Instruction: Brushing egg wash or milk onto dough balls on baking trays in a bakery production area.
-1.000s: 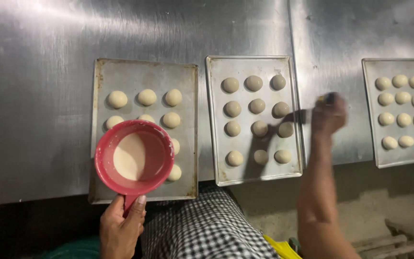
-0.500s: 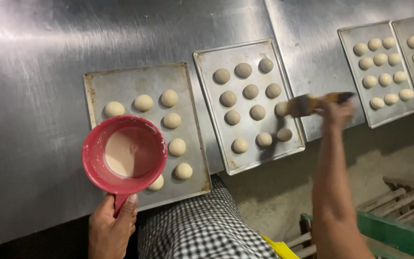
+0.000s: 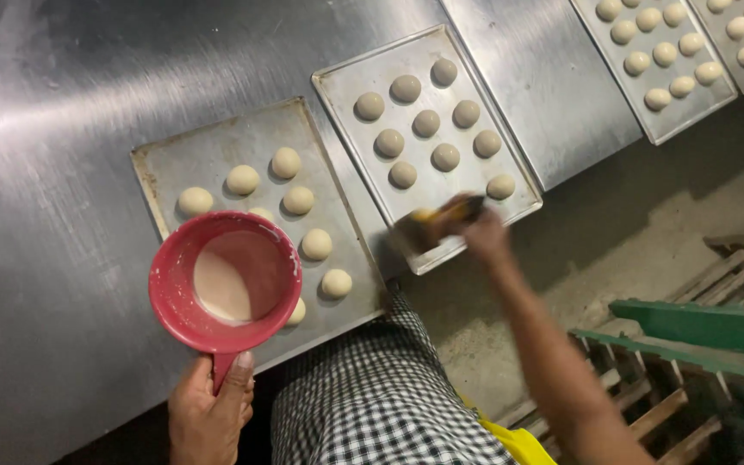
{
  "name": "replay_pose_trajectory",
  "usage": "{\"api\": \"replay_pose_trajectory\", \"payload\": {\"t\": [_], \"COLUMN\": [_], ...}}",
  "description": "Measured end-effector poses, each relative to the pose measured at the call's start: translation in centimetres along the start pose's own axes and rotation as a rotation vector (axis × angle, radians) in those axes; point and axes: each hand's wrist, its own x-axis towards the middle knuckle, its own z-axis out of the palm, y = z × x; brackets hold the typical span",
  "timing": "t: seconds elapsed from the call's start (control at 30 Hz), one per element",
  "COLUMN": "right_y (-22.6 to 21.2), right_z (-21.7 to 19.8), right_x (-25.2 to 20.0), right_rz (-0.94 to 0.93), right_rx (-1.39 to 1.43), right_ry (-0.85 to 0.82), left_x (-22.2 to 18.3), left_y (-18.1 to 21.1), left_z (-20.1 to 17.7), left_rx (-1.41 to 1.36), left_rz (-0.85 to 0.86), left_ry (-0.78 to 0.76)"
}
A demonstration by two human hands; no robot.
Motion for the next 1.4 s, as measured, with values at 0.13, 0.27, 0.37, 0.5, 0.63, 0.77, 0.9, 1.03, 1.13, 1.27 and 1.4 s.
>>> {"api": "replay_pose_trajectory", "payload": {"t": [0.13,0.27,0.37,0.5,0.63,0.77,0.9,1.03,1.13,1.27,1.4], "right_y": [-0.4,2.0,-1.0,-4.5,2.8,-0.1,-4.2,-6.2,-1.8,-5.2,-10.5], "right_z": [-13.3,-14.8,-4.8,5.4,1.4,-11.8,-13.4,-7.5,-3.3,2.9,7.6], "right_x": [5.0,5.7,1.1,-5.7,-1.8,6.0,7.9,10.3,19.2,27.5,26.4], "right_rz": [-0.08,-0.378,-0.315,-0.604,0.073,-0.029,-0.252,0.083,-0.139,-0.265,-0.738], "right_rx": [0.003,-0.529,-0.863,-0.591,-0.255,-0.224,-0.336,-0.322,-0.622,-0.113,-0.235], "right_ry": [0.614,0.701,0.445,-0.031,-0.152,0.121,0.139,-0.645,-0.866,-0.9,-0.254], "left_x": [-0.7,-1.1,-1.3,-2.3,-3.3,-4.5,-6.2,-7.7,-8.0,-9.7,-8.2], "left_y": [-0.5,-1.3,-1.3,-0.7,-1.0,-1.5,-2.8,-2.5,-5.1,-5.4,-6.8], "left_z": [-0.7,-0.5,0.5,2.2,3.3,4.2,5.3,6.6,6.4,7.4,7.2], "left_rx": [0.01,0.018,-0.017,-0.001,0.023,0.014,-0.005,-0.007,-0.045,-0.192,-0.071], "left_rz": [-0.034,-0.012,-0.024,-0.035,-0.036,-0.033,-0.073,-0.111,-0.053,-0.009,-0.022], "left_ry": [-0.004,0.047,0.067,0.116,0.166,0.184,0.276,0.333,0.394,0.384,0.396]}}
